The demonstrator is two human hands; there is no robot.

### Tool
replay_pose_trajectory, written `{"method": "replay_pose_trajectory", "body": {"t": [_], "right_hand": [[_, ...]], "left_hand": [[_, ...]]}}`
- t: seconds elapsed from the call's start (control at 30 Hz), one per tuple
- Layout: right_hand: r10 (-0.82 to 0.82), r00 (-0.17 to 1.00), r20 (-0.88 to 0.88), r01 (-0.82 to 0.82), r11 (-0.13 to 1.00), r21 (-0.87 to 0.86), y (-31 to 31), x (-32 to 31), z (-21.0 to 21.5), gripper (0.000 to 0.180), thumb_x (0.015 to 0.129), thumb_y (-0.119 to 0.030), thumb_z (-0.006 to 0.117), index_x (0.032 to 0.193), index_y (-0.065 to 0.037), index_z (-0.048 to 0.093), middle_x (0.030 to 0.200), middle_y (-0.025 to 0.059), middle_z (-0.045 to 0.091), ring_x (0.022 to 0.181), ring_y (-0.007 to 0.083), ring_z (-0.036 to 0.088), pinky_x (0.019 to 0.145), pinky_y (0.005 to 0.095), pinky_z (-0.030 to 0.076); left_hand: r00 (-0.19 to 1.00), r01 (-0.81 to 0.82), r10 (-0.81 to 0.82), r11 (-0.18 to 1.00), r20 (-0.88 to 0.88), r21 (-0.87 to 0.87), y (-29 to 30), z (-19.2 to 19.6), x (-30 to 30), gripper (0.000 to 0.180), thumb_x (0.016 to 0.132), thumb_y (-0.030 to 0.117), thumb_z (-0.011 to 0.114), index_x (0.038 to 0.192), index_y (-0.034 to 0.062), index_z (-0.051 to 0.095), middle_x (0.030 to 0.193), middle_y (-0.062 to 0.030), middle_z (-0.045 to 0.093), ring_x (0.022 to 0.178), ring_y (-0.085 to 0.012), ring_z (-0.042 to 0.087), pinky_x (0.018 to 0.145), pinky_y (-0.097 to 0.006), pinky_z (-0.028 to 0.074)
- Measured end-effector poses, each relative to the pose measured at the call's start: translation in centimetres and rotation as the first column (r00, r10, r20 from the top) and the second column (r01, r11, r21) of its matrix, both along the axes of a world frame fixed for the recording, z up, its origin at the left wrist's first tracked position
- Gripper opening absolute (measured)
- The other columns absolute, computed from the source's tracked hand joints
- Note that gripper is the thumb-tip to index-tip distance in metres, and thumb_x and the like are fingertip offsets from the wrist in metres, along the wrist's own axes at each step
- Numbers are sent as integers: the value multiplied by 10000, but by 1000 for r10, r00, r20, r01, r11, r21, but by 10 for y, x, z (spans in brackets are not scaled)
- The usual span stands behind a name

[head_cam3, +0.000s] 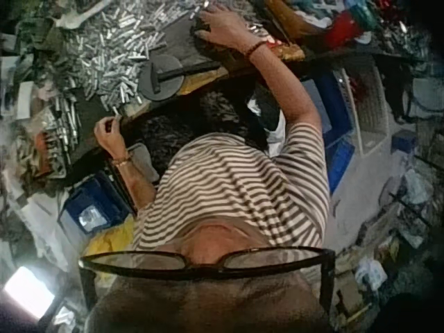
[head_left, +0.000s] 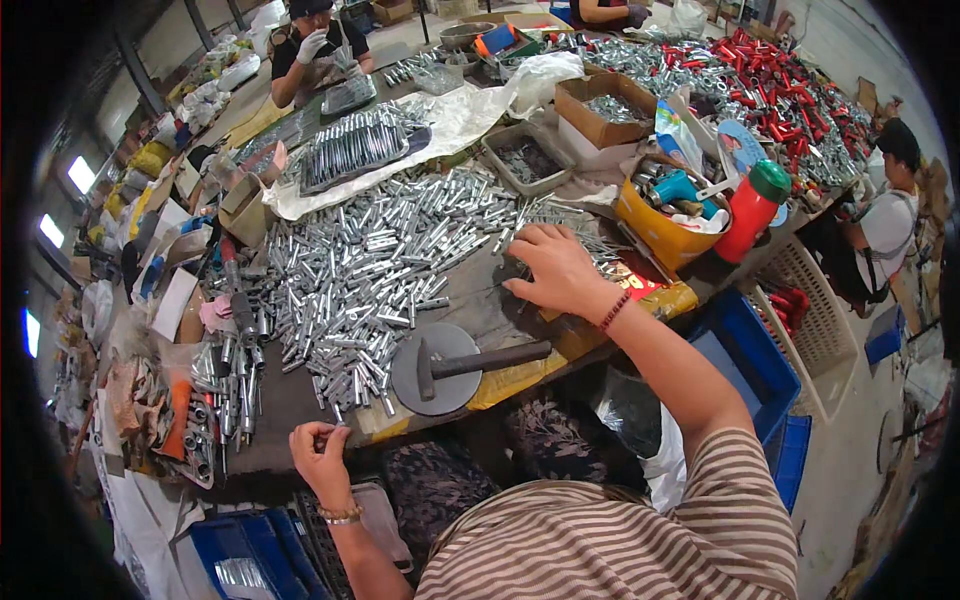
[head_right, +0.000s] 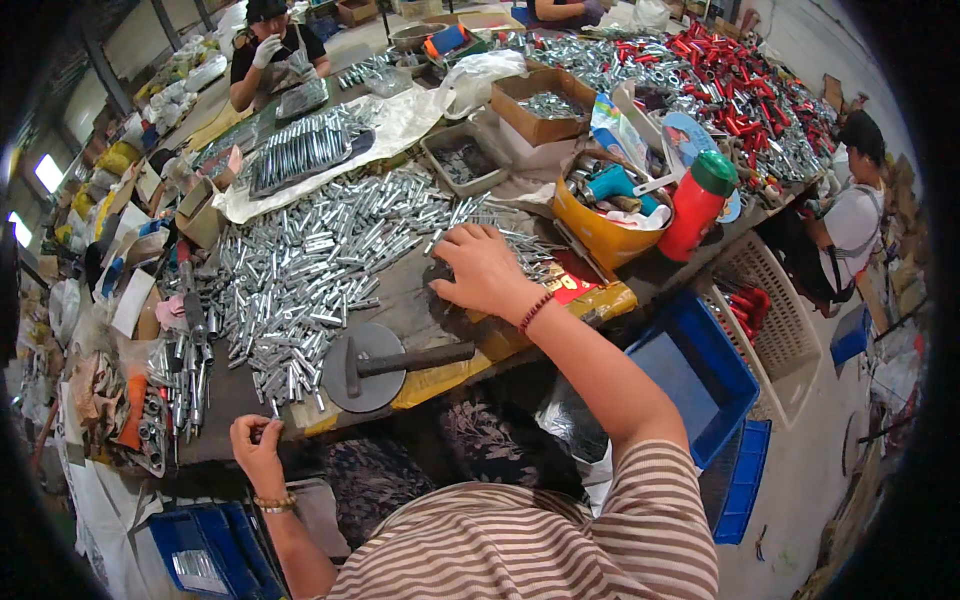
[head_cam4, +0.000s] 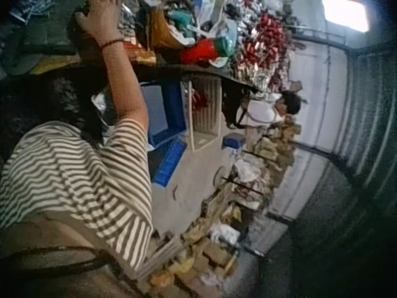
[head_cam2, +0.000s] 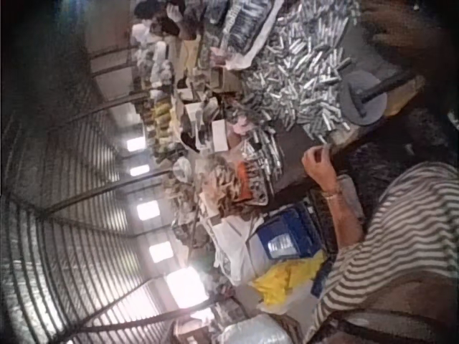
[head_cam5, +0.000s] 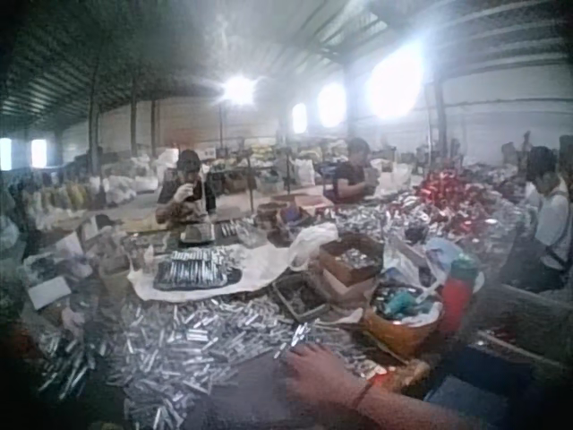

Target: The person assembles metal fasteners by inserting small pins into metal components, securing them using a hammer on a metal plate, and placing the finished pieces into a metal tray.

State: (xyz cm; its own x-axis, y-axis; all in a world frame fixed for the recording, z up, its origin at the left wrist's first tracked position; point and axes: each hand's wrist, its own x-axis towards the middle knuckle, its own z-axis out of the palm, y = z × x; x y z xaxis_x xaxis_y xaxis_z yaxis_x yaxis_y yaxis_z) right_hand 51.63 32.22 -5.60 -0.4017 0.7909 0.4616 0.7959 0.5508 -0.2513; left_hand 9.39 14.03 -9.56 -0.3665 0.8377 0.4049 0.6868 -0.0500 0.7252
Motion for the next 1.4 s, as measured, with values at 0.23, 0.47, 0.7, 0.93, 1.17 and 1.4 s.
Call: {"method": "replay_pose_trajectory", "body": {"t": [0.23, 0.47, 0.7, 0.93, 1.17, 1.4], "right_hand": [[-133, 981, 137, 140, 989, -39, -19, 21, -6, 325, 813, -299, 751, 1054, -87, 699, 1070, 124, 639, 1140, 332, 609, 1006, 488, 460], [-147, 989, 23, 147, 989, 2, -41, 45, -12, 309, 814, -272, 761, 1051, -81, 703, 1144, 122, 624, 1129, 342, 596, 994, 476, 470], [-106, 994, 3, 106, 994, 3, -59, 78, -7, 365, 836, -320, 795, 1095, -69, 738, 1271, 149, 653, 1211, 371, 601, 1064, 478, 459], [69, 997, -40, -71, 996, -46, -43, 9, 29, 410, 833, -309, 803, 1166, -76, 750, 1240, 147, 666, 1197, 365, 603, 1081, 482, 443], [130, 988, 82, -129, 991, -26, 28, -50, -3, 172, 870, -155, 710, 1034, -121, 745, 1008, 84, 642, 1043, 295, 629, 918, 442, 495], [104, 968, 226, -107, 994, -1, 41, -63, -11, 167, 868, -137, 691, 1025, -138, 749, 1005, 71, 643, 1055, 285, 634, 931, 443, 495]], "left_hand": [[943, 31, -58, 996, 327, 88, 7, 13, 37, 221, 843, 8, 833, 937, 48, 637, 899, 6, 581, 723, -62, 474, 650, -223, 403], [985, 166, -173, 964, 12, 209, 53, 14, 82, 232, 827, 30, 870, 930, 28, 662, 851, -42, 569, 709, -147, 523, 649, -294, 436], [986, 162, -151, 968, -70, 192, 56, 9, 95, 225, 822, 98, 883, 959, 49, 711, 836, -58, 606, 726, -209, 573, 667, -341, 474], [982, 157, -135, 972, -131, 174, 56, 8, 92, 236, 815, 133, 889, 962, 59, 720, 844, -66, 628, 731, -240, 600, 660, -361, 492], [981, 170, -156, 976, -113, 133, 58, 7, 91, 243, 815, 146, 892, 966, 62, 721, 842, -69, 630, 728, -247, 601, 652, -375, 490], [982, 172, -156, 971, -104, 168, 54, 4, 87, 261, 811, 145, 899, 985, 64, 722, 829, -71, 617, 700, -243, 595, 637, -375, 483]]}}
